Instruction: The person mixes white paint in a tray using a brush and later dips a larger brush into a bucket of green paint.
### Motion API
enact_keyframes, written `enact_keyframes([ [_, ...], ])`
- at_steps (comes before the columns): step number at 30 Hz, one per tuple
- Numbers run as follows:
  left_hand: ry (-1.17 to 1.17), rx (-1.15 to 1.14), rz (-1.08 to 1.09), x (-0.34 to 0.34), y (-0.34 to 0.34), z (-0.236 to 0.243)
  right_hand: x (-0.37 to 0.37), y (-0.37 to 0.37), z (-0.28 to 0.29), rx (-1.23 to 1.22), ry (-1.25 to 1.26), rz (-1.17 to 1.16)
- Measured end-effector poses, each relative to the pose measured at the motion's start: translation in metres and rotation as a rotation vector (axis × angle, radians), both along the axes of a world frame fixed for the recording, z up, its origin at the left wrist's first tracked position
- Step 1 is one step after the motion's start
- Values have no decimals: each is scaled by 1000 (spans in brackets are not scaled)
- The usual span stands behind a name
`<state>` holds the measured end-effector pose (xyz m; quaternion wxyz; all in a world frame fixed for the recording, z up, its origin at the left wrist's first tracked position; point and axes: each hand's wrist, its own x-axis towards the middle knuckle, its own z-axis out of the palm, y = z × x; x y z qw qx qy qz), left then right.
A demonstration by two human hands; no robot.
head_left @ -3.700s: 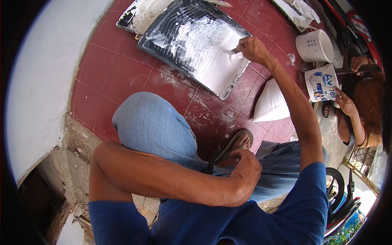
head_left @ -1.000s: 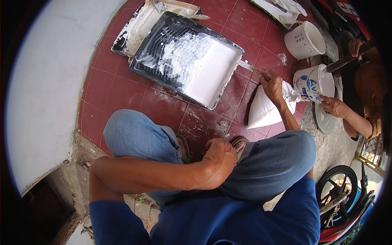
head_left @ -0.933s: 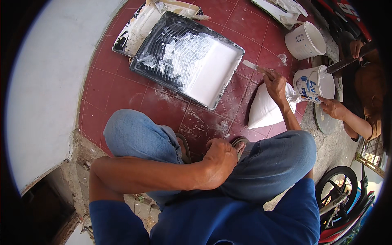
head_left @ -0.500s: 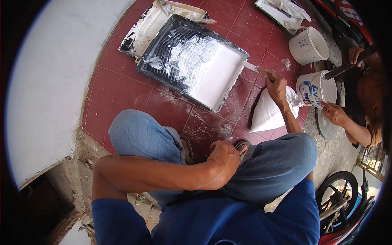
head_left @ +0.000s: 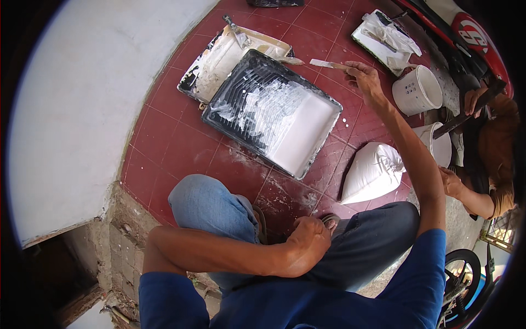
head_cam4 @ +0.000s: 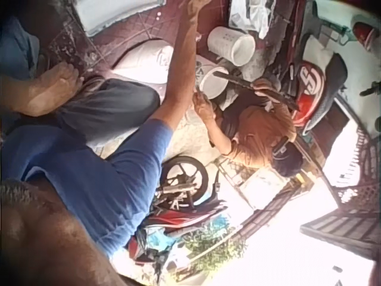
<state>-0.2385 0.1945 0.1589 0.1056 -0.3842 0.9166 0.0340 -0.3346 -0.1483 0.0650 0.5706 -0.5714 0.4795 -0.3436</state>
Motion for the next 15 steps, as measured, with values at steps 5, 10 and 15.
enact_keyframes([
  [5, 56, -136, 121, 2, 2, 1, 60, -29, -40, -8, 53, 1],
  [10, 60, 37, 190, 14, -5, 7, 108, -55, -60, -90, 113, -74],
  [15, 153, 291, 236, 10, -17, 3, 132, -78, -75, -211, 119, 27],
])
